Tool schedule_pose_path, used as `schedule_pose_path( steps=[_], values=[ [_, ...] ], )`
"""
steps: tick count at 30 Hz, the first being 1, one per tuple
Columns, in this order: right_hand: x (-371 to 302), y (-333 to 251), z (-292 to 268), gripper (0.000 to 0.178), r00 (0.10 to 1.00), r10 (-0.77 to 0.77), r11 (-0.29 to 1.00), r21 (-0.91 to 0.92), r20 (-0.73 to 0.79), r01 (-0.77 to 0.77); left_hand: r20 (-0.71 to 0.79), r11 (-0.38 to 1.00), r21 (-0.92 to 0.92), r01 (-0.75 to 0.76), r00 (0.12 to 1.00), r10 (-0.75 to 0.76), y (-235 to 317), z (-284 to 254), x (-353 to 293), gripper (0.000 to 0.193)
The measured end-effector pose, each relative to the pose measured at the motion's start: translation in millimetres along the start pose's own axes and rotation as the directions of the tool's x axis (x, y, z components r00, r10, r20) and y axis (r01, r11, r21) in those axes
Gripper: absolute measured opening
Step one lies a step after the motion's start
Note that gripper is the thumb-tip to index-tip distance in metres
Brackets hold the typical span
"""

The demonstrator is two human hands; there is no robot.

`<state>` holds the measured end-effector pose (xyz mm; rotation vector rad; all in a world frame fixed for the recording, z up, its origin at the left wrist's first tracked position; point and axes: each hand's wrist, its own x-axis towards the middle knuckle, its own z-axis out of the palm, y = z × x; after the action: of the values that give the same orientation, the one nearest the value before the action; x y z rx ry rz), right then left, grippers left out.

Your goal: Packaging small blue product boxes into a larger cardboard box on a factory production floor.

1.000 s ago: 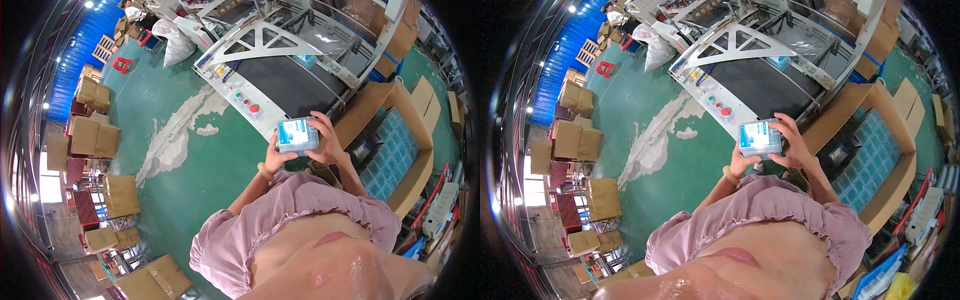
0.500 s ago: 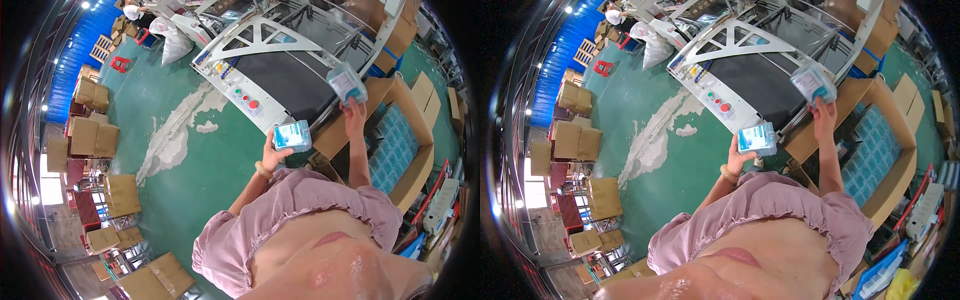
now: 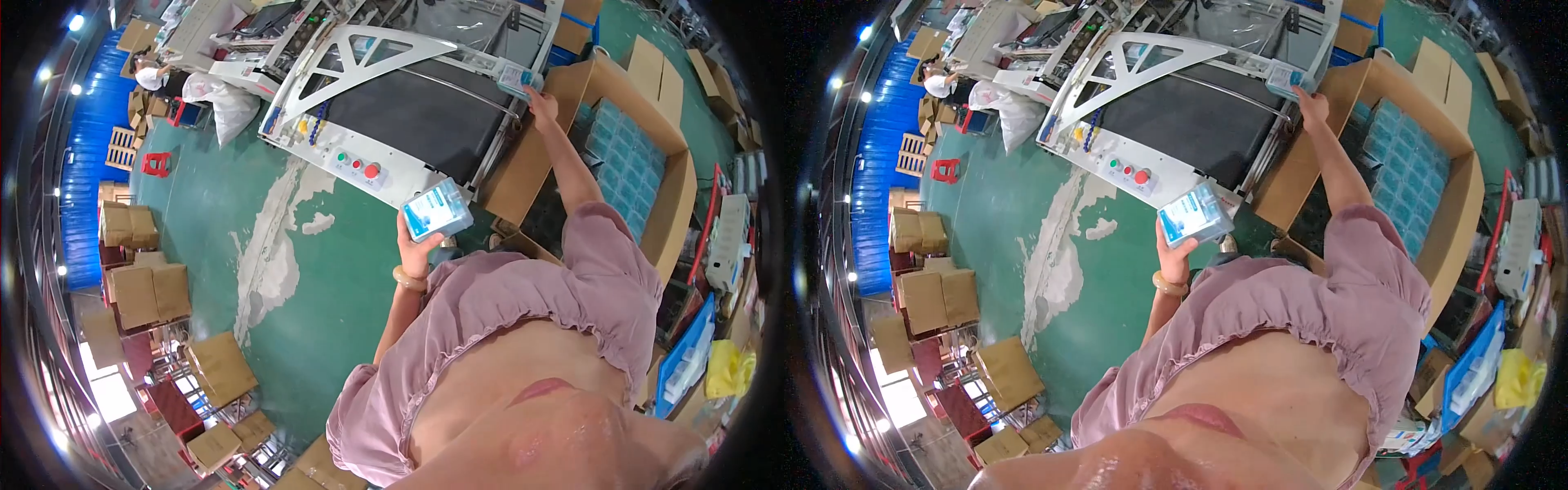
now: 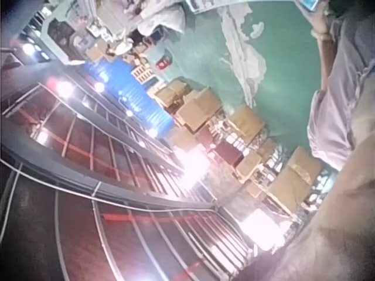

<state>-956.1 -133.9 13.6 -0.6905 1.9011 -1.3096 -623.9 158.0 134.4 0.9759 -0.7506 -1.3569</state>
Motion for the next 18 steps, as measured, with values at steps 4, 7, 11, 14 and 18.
schedule_pose_path(
  steps=[4,7,11,14,18],
  values=[
    [19.7,30.9,4.9,0.042,0.976,0.016,0.974,-0.218,-0.219,-0.065,-0.025,0.999,0.032,0.027,0.999,-0.026,1.3,0.7,-2.6,0.089],
    [16.3,28.9,9.4,0.078,0.976,0.21,0.964,-0.182,0.064,-0.196,-0.044,1.0,0.027,0.013,0.999,-0.012,3.0,-5.0,-2.9,0.089],
    [8.9,24.1,10.9,0.077,0.974,0.225,0.954,-0.206,0.001,-0.22,-0.047,1.0,0.025,0.013,0.999,-0.012,4.2,-4.2,-1.3,0.088],
    [-24.2,1.6,29.0,0.066,0.974,0.224,0.946,-0.244,0.022,-0.212,-0.082,0.999,0.043,0.0,0.997,0.003,4.5,-11.4,-4.9,0.086],
    [-15.6,4.4,21.1,0.047,0.994,-0.002,0.949,-0.314,0.108,0.036,-0.03,0.998,0.048,0.029,0.999,-0.027,5.1,1.1,0.8,0.09]
  ],
)
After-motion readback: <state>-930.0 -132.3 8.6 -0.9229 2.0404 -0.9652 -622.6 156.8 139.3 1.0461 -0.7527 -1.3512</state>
